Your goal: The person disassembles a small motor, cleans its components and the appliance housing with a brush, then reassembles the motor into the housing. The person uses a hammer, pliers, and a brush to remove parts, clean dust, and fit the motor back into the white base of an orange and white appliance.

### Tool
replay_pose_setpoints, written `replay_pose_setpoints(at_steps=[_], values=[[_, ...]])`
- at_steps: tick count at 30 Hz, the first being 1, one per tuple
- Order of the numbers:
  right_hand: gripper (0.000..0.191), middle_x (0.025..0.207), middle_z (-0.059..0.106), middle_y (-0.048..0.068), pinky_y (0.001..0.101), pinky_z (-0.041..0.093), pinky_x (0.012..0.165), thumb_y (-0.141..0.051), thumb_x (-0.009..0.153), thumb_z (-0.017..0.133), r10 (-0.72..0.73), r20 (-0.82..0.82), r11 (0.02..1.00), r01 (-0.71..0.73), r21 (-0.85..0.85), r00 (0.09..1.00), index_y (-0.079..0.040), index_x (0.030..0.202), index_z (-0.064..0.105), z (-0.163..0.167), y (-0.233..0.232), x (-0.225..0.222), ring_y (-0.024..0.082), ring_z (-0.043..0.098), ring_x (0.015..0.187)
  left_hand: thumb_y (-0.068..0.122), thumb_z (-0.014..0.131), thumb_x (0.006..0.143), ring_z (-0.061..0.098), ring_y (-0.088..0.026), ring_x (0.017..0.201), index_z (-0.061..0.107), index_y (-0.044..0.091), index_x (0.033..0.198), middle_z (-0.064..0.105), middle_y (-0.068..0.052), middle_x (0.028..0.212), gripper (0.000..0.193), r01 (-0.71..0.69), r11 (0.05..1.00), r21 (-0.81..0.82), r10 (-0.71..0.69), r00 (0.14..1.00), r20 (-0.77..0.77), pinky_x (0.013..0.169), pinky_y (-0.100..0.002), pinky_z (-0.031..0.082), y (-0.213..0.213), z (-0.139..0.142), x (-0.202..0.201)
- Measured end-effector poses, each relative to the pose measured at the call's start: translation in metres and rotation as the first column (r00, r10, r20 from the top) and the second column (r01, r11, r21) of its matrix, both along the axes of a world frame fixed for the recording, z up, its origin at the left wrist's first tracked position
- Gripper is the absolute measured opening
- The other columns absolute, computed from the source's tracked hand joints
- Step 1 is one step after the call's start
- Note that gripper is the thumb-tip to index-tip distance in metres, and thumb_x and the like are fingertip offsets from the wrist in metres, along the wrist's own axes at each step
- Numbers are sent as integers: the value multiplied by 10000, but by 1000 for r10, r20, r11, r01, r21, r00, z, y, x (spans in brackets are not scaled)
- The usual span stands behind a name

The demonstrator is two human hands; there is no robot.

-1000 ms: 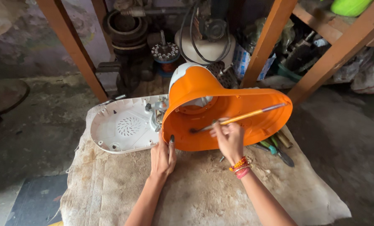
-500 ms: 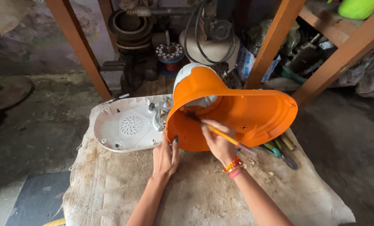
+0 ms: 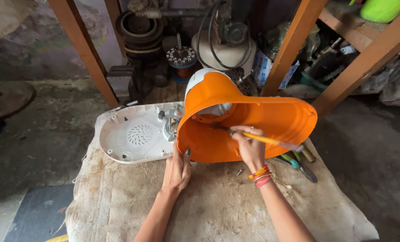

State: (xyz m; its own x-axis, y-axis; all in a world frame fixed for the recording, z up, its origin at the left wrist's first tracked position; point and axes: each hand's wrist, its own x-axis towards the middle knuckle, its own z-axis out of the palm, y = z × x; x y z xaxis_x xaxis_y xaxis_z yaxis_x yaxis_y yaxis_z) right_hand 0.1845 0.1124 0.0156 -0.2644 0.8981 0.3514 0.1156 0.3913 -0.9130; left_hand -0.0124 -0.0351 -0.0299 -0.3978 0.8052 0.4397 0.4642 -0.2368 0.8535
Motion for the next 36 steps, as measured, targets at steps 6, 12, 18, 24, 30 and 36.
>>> replay_pose_setpoints(at_steps=[6, 12, 18, 24, 30, 36], values=[[213, 877, 794, 101, 282, 621, 761, 44, 790, 619, 168, -11, 986, -168, 8, 986, 35, 910, 794, -3, 3, 1, 182, 774, 811, 17, 498, 933, 664, -452, 710, 266, -42, 1510, 681, -262, 848, 625, 5, 990, 138, 0, 999, -42, 626, -476, 529, 0, -1, 1], [233, 868, 784, 142, 327, 573, 609, 73, 790, 605, 90, 140, 996, -93, 15, 986, 47, 906, 805, -4, 7, -3, 246, 707, 675, 59, 509, 965, 686, -441, 685, 317, 6, 1485, 689, -249, 778, 557, -18, 999, -49, 20, 999, 29, 614, -479, 512, -1, 4, 1], [234, 859, 776, 159, 336, 639, 707, 89, 790, 562, 116, -73, 993, -118, -20, 991, 62, 885, 774, -8, 16, -2, 230, 762, 753, 57, 508, 949, 668, -443, 654, 323, 0, 1489, 662, -256, 743, 574, -30, 999, -13, 30, 999, -12, 596, -484, 503, -1, 5, 2], [217, 814, 767, 161, 335, 637, 711, 82, 797, 565, 139, -107, 988, -146, -58, 985, 53, 863, 770, -7, 13, -7, 228, 767, 743, 62, 519, 940, 662, -446, 674, 299, -34, 1484, 680, -248, 788, 595, -40, 995, 90, 47, 995, -87, 592, -487, 510, -1, 2, 1], [226, 868, 735, 128, 306, 645, 688, 75, 787, 553, 197, -94, 980, -199, -15, 976, 43, 859, 765, -3, 3, -12, 199, 767, 725, 113, 534, 959, 675, -421, 603, 354, 7, 1445, 676, -219, 708, 529, -83, 993, -81, 79, 996, -51, 555, -487, 499, 0, 4, 1], [212, 858, 761, 143, 316, 574, 601, 86, 794, 607, 52, 80, 998, -55, 41, 995, 74, 904, 787, -4, 6, -13, 222, 711, 645, 224, 522, 1043, 740, -308, 632, 480, 27, 1372, 739, -167, 738, 386, -5, 1000, -28, 8, 997, 83, 598, -380, 552, -5, 8, 0]])
